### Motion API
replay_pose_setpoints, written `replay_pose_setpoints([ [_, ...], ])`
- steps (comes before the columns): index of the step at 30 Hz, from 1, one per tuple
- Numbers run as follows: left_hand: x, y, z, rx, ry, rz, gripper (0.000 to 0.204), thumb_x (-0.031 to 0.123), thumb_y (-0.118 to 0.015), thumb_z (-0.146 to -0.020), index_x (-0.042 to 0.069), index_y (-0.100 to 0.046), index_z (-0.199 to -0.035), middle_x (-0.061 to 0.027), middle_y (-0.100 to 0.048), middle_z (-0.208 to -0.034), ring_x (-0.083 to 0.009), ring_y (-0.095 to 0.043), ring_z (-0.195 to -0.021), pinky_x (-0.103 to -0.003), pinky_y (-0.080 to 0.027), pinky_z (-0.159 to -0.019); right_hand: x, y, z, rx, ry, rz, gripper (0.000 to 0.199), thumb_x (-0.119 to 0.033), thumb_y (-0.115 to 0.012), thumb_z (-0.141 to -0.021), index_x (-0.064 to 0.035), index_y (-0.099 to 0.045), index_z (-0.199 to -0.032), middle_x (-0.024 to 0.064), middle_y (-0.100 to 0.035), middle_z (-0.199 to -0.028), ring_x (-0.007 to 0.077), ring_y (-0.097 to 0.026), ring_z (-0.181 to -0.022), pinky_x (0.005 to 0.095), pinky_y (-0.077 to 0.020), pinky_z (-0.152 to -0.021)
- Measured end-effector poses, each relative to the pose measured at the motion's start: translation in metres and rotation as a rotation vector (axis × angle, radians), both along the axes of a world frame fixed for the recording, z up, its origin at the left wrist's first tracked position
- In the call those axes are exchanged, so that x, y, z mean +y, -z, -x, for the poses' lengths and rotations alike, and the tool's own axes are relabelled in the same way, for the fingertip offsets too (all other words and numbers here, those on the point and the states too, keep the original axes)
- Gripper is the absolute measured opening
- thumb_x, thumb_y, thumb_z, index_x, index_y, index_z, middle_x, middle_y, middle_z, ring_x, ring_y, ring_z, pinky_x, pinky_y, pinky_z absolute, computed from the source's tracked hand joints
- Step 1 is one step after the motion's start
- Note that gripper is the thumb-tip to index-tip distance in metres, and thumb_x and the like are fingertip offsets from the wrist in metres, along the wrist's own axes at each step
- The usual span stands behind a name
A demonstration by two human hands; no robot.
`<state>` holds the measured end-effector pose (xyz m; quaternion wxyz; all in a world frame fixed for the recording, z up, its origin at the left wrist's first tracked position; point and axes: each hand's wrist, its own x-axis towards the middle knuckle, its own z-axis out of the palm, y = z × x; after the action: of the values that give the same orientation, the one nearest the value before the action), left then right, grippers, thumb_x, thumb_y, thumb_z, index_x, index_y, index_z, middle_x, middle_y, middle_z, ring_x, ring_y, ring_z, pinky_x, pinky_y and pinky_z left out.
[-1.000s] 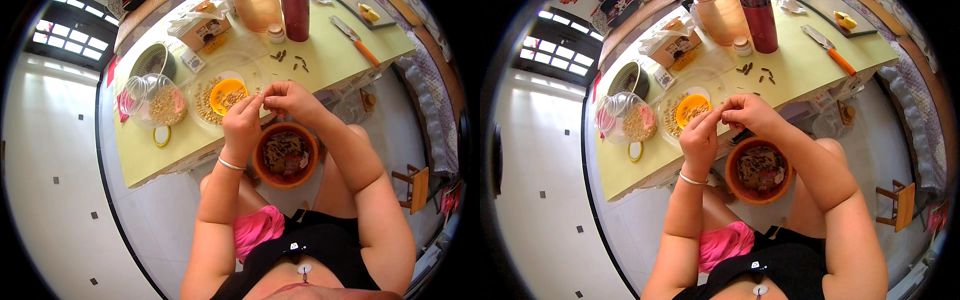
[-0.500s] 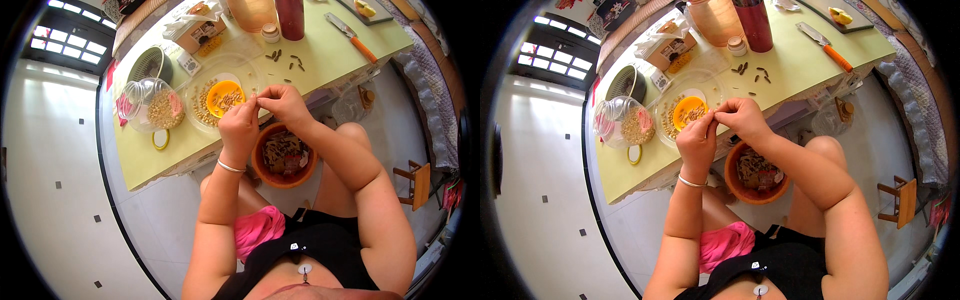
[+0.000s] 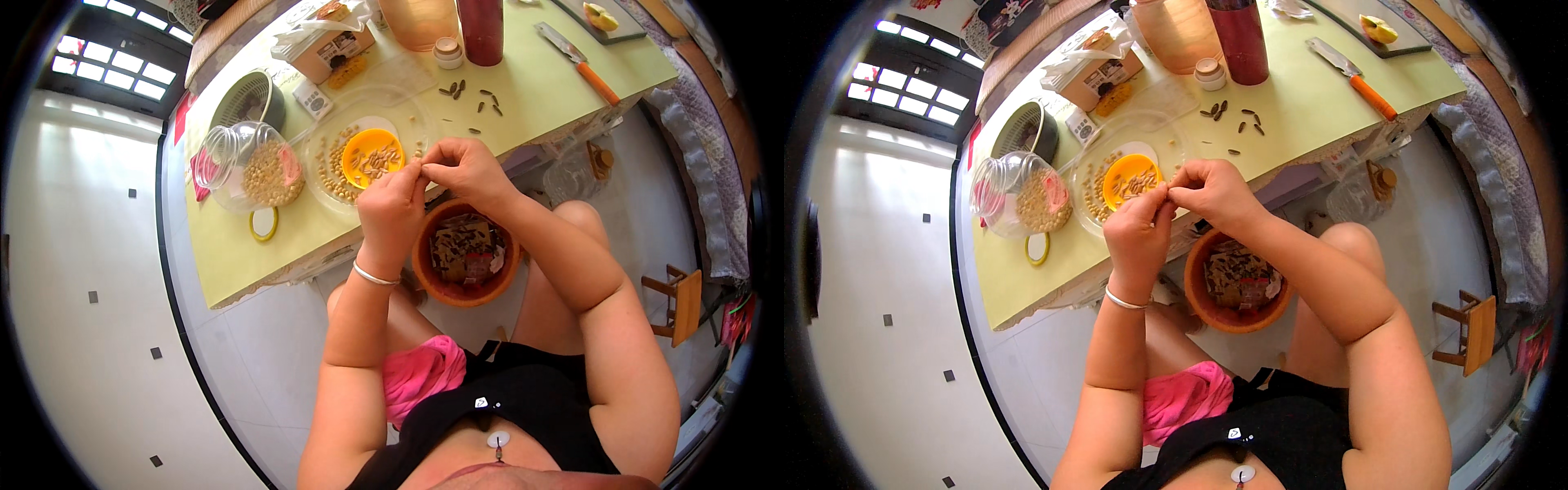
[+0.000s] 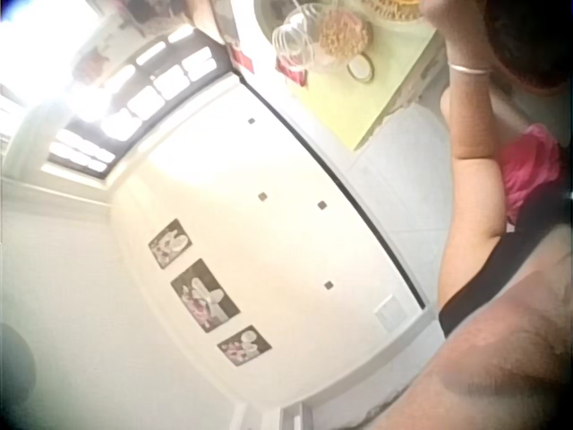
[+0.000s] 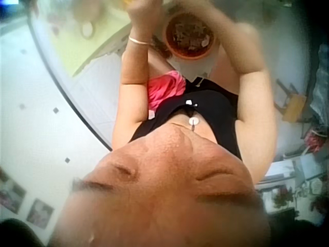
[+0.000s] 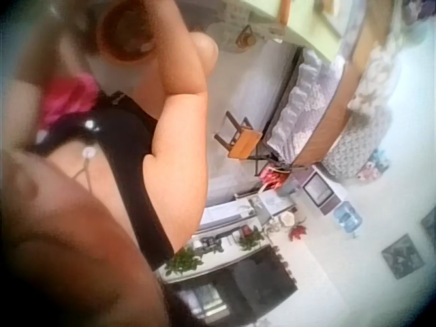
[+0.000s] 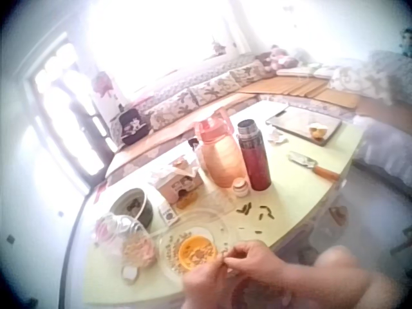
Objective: The person sits on the floor and peels small seeds by hand, separating the kernels into a yellow bowl and discarding the husks into a brown bowl. The person handles the seeds one by one, using both hands to crack the shells and extract the contents.
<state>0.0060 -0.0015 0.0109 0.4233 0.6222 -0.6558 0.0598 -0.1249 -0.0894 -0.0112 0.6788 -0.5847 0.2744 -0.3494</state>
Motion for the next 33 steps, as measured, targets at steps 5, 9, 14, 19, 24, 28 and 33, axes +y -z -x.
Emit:
replay_pose_setpoints([
  [5,0.002,0.004,0.001,-0.089,-0.02,-0.04,0.019,0.002,-0.074,-0.078,0.004,-0.074,-0.097,-0.0148,-0.068,-0.074,-0.0289,-0.068,-0.066,-0.036,-0.054,-0.061,0.003,0.003,-0.003,0.051,0.011,0.042,0.013,-0.01,-0.068,-0.082,0.0028,-0.066,-0.082,0.0003,-0.065,-0.074,0.007,-0.056,-0.067,0.0251,-0.0484,-0.062],
  [9,0.003,0.002,0.007,-0.099,-0.038,-0.027,0.02,0.001,-0.072,-0.077,0.003,-0.073,-0.097,-0.0156,-0.067,-0.074,-0.0313,-0.066,-0.065,-0.037,-0.054,-0.059,0.006,0.0,-0.004,0.128,0.069,0.167,0.014,-0.01,-0.068,-0.081,0.003,-0.065,-0.08,0.0007,-0.064,-0.072,0.0077,-0.056,-0.064,0.0248,-0.0475,-0.059],
  [14,0.005,0.002,0.001,0.459,0.053,-0.15,0.021,-0.003,-0.071,-0.082,-0.001,-0.072,-0.103,-0.0136,-0.072,-0.08,-0.022,-0.07,-0.065,-0.03,-0.057,-0.06,0.001,-0.003,-0.002,-0.035,-0.048,-0.209,0.008,-0.009,-0.068,-0.082,-0.0012,-0.066,-0.08,-0.0023,-0.057,-0.067,0.0045,-0.047,-0.057,0.0212,-0.0373,-0.05],
  [19,0.004,-0.01,-0.011,1.258,0.178,-0.357,0.021,-0.006,-0.071,-0.083,-0.004,-0.07,-0.103,-0.0156,-0.073,-0.086,-0.0201,-0.072,-0.067,-0.027,-0.061,-0.062,-0.009,-0.009,0.01,-0.063,-0.189,-0.376,0.006,-0.009,-0.069,-0.083,-0.0034,-0.066,-0.082,-0.0043,-0.055,-0.066,0.0025,-0.041,-0.053,0.0205,-0.0299,-0.047],
  [24,0.001,-0.003,-0.016,1.312,0.222,-0.353,0.019,-0.004,-0.071,-0.084,-0.003,-0.067,-0.102,-0.0136,-0.072,-0.085,-0.0189,-0.071,-0.068,-0.027,-0.059,-0.06,-0.007,-0.01,0.008,-0.038,-0.176,-0.325,0.007,-0.01,-0.069,-0.083,-0.0035,-0.066,-0.083,-0.0047,-0.054,-0.066,0.0026,-0.041,-0.052,0.0203,-0.0294,-0.046],
  [28,0.0,-0.001,-0.014,1.201,0.242,-0.332,0.021,-0.003,-0.071,-0.085,-0.002,-0.065,-0.105,-0.0115,-0.072,-0.086,-0.017,-0.07,-0.068,-0.025,-0.058,-0.061,-0.007,-0.006,0.006,-0.042,-0.142,-0.311,0.007,-0.011,-0.069,-0.083,-0.0039,-0.066,-0.084,-0.0044,-0.055,-0.067,0.0029,-0.042,-0.053,0.0202,-0.0307,-0.047],
  [33,0.002,-0.005,-0.003,0.989,0.174,-0.293,0.012,-0.003,-0.068,-0.088,-0.005,-0.067,-0.1,-0.0092,-0.071,-0.084,-0.0145,-0.069,-0.068,-0.023,-0.057,-0.062,-0.005,-0.009,0.007,-0.012,-0.123,-0.229,0.008,-0.012,-0.068,-0.084,-0.0041,-0.067,-0.086,-0.0037,-0.057,-0.071,0.0032,-0.045,-0.057,0.0198,-0.0341,-0.05],
])
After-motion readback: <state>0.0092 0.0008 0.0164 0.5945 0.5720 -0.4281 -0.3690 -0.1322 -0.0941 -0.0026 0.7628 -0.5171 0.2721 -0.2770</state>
